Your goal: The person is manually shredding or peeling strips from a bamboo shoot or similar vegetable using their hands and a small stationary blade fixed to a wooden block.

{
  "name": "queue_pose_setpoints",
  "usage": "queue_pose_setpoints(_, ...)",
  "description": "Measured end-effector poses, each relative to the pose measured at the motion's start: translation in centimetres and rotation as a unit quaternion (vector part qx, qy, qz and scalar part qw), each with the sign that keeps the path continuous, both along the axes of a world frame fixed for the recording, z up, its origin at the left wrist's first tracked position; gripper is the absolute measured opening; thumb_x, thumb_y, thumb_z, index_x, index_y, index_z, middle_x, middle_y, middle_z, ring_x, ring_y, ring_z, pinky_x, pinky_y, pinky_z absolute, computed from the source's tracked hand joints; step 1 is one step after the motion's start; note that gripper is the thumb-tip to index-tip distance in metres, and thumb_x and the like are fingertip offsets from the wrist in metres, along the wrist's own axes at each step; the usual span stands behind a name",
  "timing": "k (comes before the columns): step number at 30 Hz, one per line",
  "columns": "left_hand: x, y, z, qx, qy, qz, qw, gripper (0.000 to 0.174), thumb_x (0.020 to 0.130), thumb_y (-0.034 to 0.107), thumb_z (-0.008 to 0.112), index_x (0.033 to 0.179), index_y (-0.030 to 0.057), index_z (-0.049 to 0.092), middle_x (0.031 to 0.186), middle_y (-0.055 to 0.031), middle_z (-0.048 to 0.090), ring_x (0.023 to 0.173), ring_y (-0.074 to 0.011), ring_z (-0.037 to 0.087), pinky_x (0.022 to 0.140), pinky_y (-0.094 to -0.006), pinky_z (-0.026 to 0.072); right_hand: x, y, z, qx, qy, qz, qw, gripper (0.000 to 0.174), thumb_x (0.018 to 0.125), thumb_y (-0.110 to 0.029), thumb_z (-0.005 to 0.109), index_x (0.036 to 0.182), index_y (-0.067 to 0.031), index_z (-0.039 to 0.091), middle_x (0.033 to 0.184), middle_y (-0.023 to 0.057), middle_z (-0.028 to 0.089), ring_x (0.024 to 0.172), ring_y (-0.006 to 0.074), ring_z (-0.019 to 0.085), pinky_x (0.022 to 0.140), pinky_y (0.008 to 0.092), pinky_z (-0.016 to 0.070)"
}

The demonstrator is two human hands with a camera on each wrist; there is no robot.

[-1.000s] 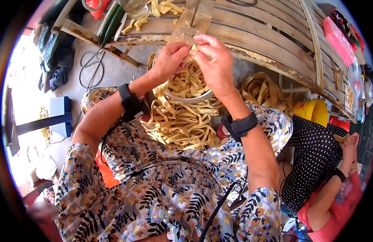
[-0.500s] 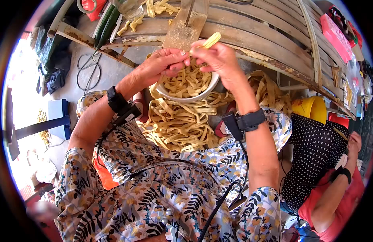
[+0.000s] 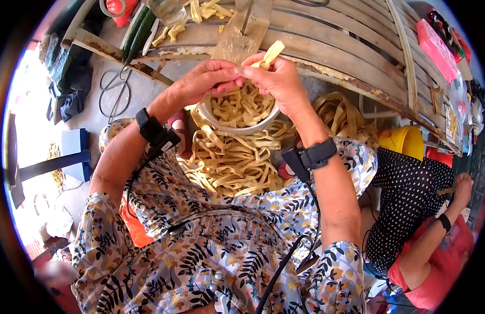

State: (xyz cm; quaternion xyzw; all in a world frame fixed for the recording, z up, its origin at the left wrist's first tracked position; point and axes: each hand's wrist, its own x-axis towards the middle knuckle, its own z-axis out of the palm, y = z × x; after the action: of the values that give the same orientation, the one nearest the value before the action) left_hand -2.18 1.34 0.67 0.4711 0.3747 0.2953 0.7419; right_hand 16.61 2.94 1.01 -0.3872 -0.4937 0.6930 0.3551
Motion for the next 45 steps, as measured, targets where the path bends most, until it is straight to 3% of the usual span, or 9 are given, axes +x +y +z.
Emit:
queue_pose_setpoints(8,-0.9,0.6,0.2,-0.051,-0.053,-0.038,0.997,0.024,0.089,0.024,0.05,0.08,0.0031,0.058,0.055,0.0058,0.039,0.049,-0.0024,0.031,0.044,-0.0174,0.0229,0.9,0.5,0.3,-0.037,0.07,-0.036,0.996,0.014,0.076,-0.01,0.064,0.086,-0.0015,0.06,0.067,-0.0003,0.054,0.052,0.003,0.042,0.043,0.0157,0.0291)
queue_pose_setpoints(12,-1.7,1.9,0.8,0.071,0.065,-0.036,0.995,0.023,0.09,0.022,0.048,0.084,0.0026,0.058,0.058,0.0049,0.044,0.051,-0.0021,0.037,0.046,-0.0159,0.0297,0.4,1.5,0.2,-0.026,0.036,-0.036,0.998,0.014,0.076,-0.009,0.064,0.087,-0.0006,0.06,0.068,0.0015,0.055,0.053,0.0034,0.043,0.043,0.0161,0.0308)
queue_pose_setpoints(15,-3.3,3.8,1.9,0.199,0.2,0.006,0.959,0.02,0.089,0.018,0.048,0.084,0.0018,0.06,0.065,0.0025,0.052,0.056,-0.0044,0.045,0.052,-0.0167,0.0379,0.3,3.8,0.3,0.027,0.056,-0.09,0.994,0.015,0.079,-0.01,0.063,0.089,0.0004,0.059,0.068,0.003,0.055,0.053,0.0037,0.045,0.044,0.0152,0.0344)
queue_pose_setpoints(18,-3.6,6.1,3.0,0.287,0.234,0.07,0.926,0.02,0.088,0.015,0.047,0.083,0.0002,0.06,0.064,0.0023,0.051,0.055,-0.0041,0.044,0.051,-0.0168,0.0371,-0.6,6.0,0.8,0.04,0.078,-0.147,0.985,0.016,0.078,-0.011,0.064,0.088,0.0005,0.058,0.068,0.0033,0.057,0.052,0.0042,0.046,0.044,0.016,0.0374)
queue_pose_setpoints(25,-3.4,9.8,1.0,0.305,0.304,0.166,0.887,0.023,0.086,0.022,0.052,0.08,0.002,0.062,0.058,0.0038,0.049,0.05,-0.0036,0.041,0.047,-0.0179,0.0348,-2.4,8.6,-0.9,0.038,0.104,-0.209,0.972,0.017,0.077,-0.011,0.065,0.088,-0.0003,0.059,0.068,0.0029,0.058,0.05,0.0049,0.047,0.046,0.0167,0.0414)
queue_pose_setpoints(41,-3.6,10.9,-0.3,0.325,0.304,0.187,0.876,0.022,0.085,0.022,0.055,0.077,0.0031,0.062,0.057,0.0036,0.049,0.05,-0.0033,0.041,0.046,-0.0184,0.0349,-3.1,9.4,-1.2,0.041,0.114,-0.211,0.97,0.018,0.078,-0.009,0.065,0.091,0.0003,0.057,0.071,0.0045,0.057,0.053,0.0048,0.046,0.046,0.0171,0.04)
queue_pose_setpoints(45,-3.5,10.5,0.4,0.322,0.296,0.19,0.879,0.022,0.085,0.023,0.054,0.076,0.0034,0.062,0.057,0.0036,0.049,0.05,-0.0031,0.041,0.046,-0.0184,0.035,-3.2,9.4,-1.2,0.049,0.122,-0.218,0.967,0.016,0.076,-0.011,0.065,0.086,0.0,0.059,0.068,0.004,0.058,0.05,0.0054,0.047,0.046,0.0172,0.0406)
